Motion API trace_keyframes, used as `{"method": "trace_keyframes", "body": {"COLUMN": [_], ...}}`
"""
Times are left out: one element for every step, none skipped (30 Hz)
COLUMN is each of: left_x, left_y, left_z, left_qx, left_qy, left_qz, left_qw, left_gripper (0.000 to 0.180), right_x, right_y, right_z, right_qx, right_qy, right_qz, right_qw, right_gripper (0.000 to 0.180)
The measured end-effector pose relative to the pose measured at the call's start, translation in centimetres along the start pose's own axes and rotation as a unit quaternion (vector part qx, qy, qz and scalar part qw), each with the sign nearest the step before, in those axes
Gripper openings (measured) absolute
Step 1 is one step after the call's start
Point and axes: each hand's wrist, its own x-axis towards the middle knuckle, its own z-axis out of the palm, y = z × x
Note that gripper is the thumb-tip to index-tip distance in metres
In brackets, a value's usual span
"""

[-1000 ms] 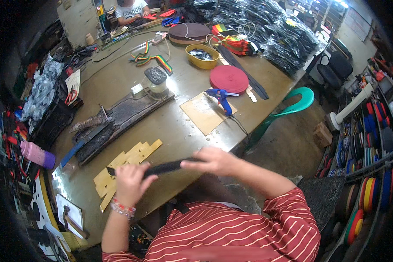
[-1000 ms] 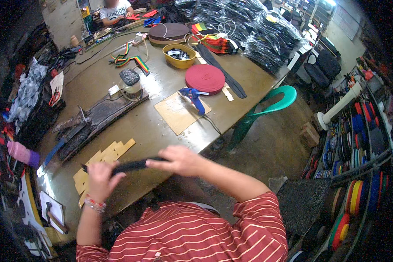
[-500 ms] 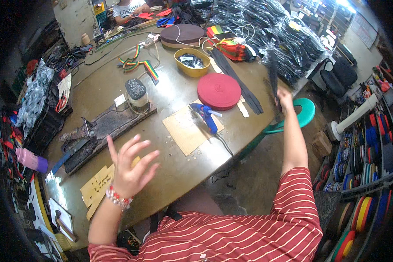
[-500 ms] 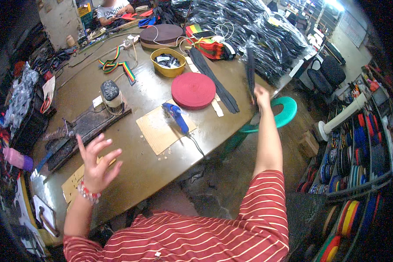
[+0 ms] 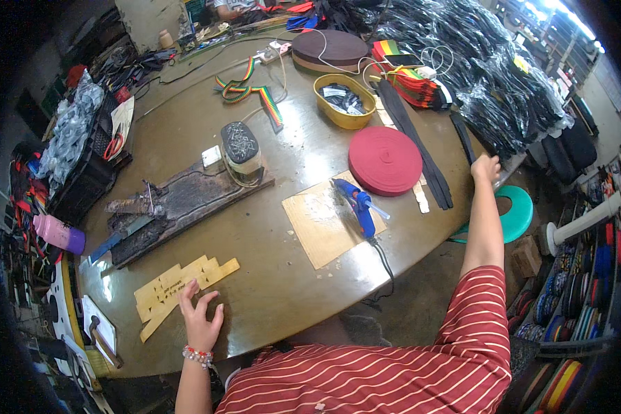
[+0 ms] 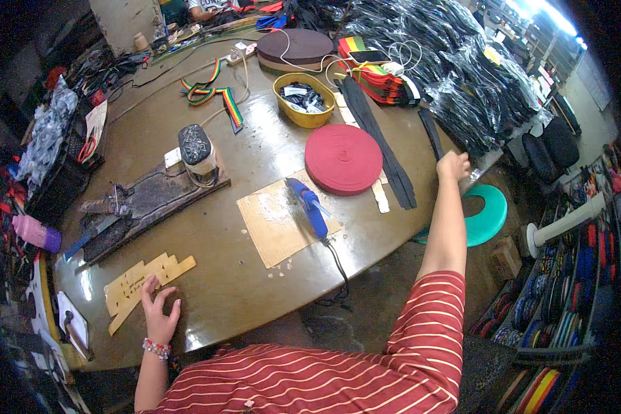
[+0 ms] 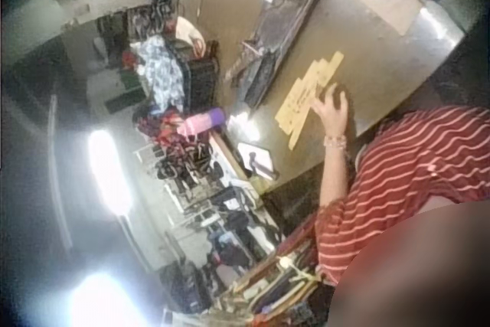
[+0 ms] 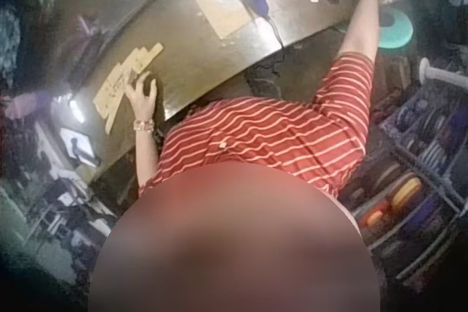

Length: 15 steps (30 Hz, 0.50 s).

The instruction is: The person measures and cuts a red strap and a multicolored strap using a wooden template and a cutting tool. They then place the cut pieces on the table and handle cardboard pieces and other materials.

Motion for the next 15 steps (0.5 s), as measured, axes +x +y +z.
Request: {"method": "trace_keyframes", "body": {"left_x": [0.3, 0.5, 0.7, 0.9, 0.9, 1.0, 0.9, 0.9, 0.8, 0.8, 0.7, 0.5, 0.6, 0.6, 0.7], "left_y": [0.2, 0.4, 0.6, 0.7, 0.8, 0.8, 0.8, 0.7, 0.6, 0.6, 0.5, 0.6, 0.6, 0.7, 0.7], "left_z": [0.4, 0.8, 1.3, 1.7, 2.1, 2.3, 2.4, 2.4, 2.3, 2.1, 2.0, 1.8, 1.8, 1.8, 1.8], "left_qx": [-0.002, -0.008, -0.013, -0.024, -0.021, -0.015, 0.0, 0.018, -0.013, -0.041, -0.071, -0.079, -0.088, -0.106, -0.124], "left_qy": [0.01, 0.011, 0.011, 0.012, 0.011, -0.003, -0.002, 0.001, 0.011, 0.025, 0.04, 0.048, 0.055, 0.063, 0.064], "left_qz": [0.003, 0.011, 0.018, 0.024, 0.033, 0.051, 0.065, 0.08, 0.07, 0.06, 0.046, 0.043, 0.042, 0.039, 0.038], "left_qw": [1.0, 1.0, 1.0, 0.999, 0.999, 0.999, 0.998, 0.997, 0.997, 0.997, 0.996, 0.995, 0.994, 0.992, 0.99], "left_gripper": [0.027, 0.026, 0.025, 0.025, 0.023, 0.023, 0.022, 0.021, 0.021, 0.02, 0.02, 0.02, 0.019, 0.019, 0.018], "right_x": [-1.1, -2.2, -3.5, -4.9, -6.5, -7.9, -8.7, -9.3, -9.7, -9.8, -9.5, -9.2, -8.9, -8.6, -8.6], "right_y": [-1.4, -2.9, -4.5, -6.1, -8.1, -9.7, -10.9, -12.3, -13.2, -13.8, -14.3, -14.6, -14.6, -14.7, -14.6], "right_z": [-1.3, -2.5, -3.4, -4.3, -4.8, -5.2, -5.8, -6.3, -6.7, -6.9, -7.1, -7.0, -6.8, -6.4, -5.9], "right_qx": [0.058, 0.116, 0.166, 0.218, 0.219, 0.238, 0.21, 0.193, 0.164, 0.15, 0.122, 0.104, 0.119, 0.112, 0.13], "right_qy": [0.051, 0.112, 0.033, -0.025, -0.083, -0.121, -0.184, -0.235, -0.297, -0.288, -0.291, -0.285, -0.29, -0.3, -0.296], "right_qz": [-0.034, -0.073, -0.184, -0.305, -0.328, -0.366, -0.343, -0.331, -0.312, -0.309, -0.303, -0.306, -0.315, -0.297, -0.296], "right_qw": [0.996, 0.984, 0.968, 0.927, 0.915, 0.892, 0.897, 0.894, 0.887, 0.894, 0.899, 0.902, 0.896, 0.9, 0.899], "right_gripper": [0.027, 0.027, 0.036, 0.046, 0.062, 0.079, 0.091, 0.104, 0.117, 0.121, 0.125, 0.13, 0.134, 0.135, 0.137]}}
